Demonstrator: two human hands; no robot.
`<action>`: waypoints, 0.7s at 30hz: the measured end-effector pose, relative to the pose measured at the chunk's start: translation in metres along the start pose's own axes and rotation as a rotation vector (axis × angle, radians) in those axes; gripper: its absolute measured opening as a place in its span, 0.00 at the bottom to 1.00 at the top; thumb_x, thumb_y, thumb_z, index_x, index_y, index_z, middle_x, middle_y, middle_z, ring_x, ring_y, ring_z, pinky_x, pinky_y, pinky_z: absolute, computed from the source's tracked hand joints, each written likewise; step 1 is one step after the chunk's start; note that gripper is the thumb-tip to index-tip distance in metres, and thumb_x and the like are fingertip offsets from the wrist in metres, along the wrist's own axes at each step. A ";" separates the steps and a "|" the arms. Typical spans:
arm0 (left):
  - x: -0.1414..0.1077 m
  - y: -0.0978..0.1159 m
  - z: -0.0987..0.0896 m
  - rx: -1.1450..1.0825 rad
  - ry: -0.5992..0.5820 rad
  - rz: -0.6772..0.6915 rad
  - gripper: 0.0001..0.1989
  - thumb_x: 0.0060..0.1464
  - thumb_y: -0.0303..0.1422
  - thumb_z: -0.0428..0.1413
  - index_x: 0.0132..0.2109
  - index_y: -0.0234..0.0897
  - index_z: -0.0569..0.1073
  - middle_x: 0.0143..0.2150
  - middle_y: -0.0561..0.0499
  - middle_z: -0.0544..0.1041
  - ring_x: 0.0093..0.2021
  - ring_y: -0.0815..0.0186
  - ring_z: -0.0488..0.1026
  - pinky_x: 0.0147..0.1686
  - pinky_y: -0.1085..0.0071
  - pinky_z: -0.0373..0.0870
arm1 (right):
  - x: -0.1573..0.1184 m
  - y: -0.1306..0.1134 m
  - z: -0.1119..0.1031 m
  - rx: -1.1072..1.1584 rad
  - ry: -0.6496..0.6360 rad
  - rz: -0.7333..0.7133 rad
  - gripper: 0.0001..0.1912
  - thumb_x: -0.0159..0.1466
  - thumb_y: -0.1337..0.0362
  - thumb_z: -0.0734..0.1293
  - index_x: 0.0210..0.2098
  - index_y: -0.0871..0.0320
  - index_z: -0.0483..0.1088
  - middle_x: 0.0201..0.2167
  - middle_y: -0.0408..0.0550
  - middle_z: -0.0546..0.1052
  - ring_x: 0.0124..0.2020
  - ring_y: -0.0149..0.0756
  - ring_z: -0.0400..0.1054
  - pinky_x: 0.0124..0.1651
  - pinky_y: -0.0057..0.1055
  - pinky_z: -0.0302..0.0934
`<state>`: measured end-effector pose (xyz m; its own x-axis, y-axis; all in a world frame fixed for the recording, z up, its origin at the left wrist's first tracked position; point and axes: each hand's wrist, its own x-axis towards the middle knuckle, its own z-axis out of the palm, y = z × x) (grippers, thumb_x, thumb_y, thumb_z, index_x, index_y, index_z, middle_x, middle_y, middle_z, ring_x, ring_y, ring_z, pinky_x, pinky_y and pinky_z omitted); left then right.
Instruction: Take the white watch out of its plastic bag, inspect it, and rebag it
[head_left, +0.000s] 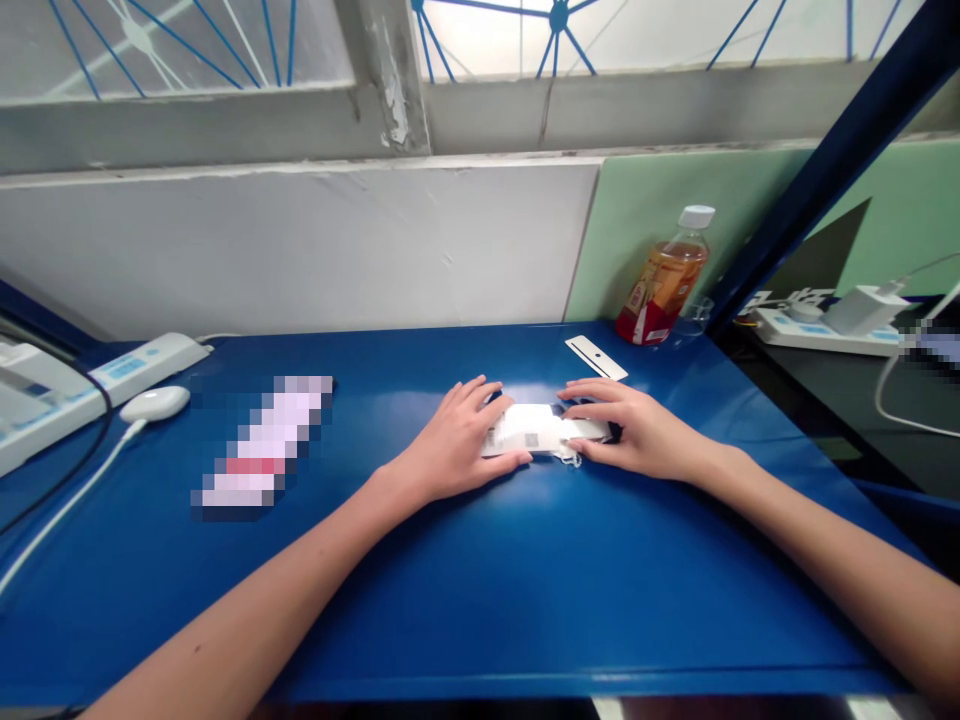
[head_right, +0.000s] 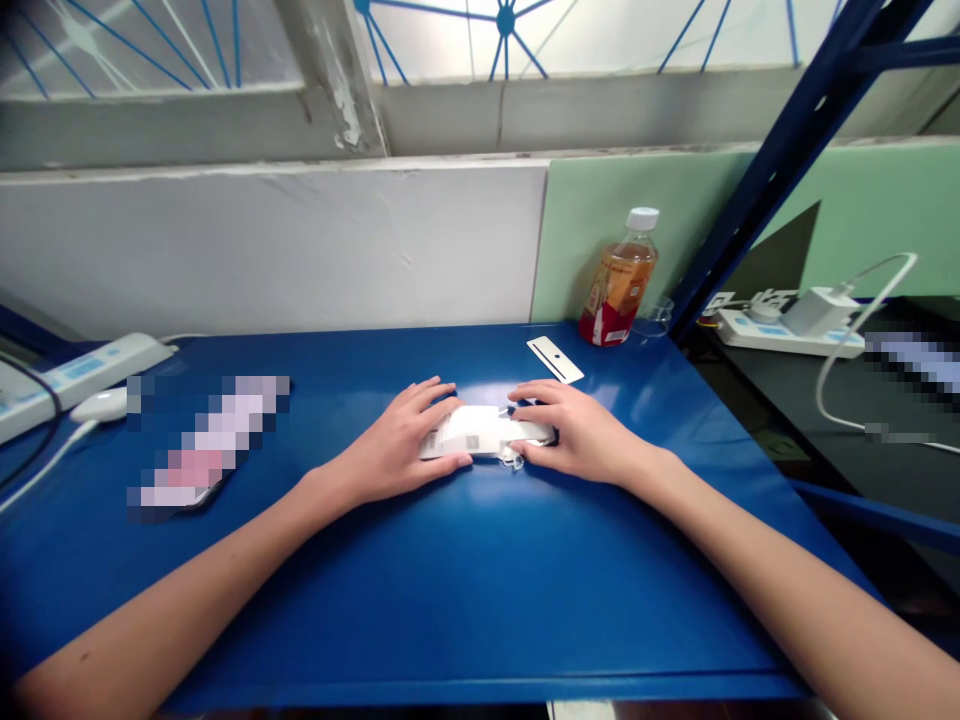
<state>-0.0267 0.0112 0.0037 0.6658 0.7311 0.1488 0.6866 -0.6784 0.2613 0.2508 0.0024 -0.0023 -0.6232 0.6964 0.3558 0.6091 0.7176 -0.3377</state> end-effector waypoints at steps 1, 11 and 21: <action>0.000 -0.002 0.000 0.001 0.015 -0.001 0.33 0.59 0.51 0.56 0.62 0.31 0.67 0.67 0.33 0.62 0.69 0.43 0.52 0.65 0.46 0.51 | 0.000 0.000 -0.003 -0.034 -0.002 -0.008 0.13 0.65 0.58 0.67 0.45 0.57 0.77 0.51 0.57 0.78 0.54 0.50 0.72 0.54 0.44 0.67; -0.001 -0.014 0.002 -0.075 0.055 -0.016 0.33 0.57 0.50 0.58 0.61 0.34 0.67 0.66 0.34 0.63 0.69 0.43 0.54 0.63 0.46 0.55 | -0.007 0.014 -0.013 -0.148 0.266 0.183 0.15 0.69 0.61 0.60 0.49 0.57 0.74 0.43 0.54 0.81 0.40 0.45 0.77 0.41 0.37 0.67; -0.003 -0.004 0.001 -0.054 0.007 -0.045 0.36 0.57 0.52 0.58 0.63 0.31 0.65 0.67 0.32 0.62 0.69 0.41 0.52 0.65 0.43 0.49 | 0.000 0.001 -0.011 0.623 0.599 0.482 0.16 0.53 0.53 0.76 0.25 0.55 0.70 0.17 0.39 0.69 0.16 0.29 0.58 0.20 0.27 0.51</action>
<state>-0.0310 0.0114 0.0011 0.6322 0.7617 0.1419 0.6991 -0.6398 0.3192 0.2570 0.0027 0.0067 0.0794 0.9200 0.3838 0.2588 0.3528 -0.8992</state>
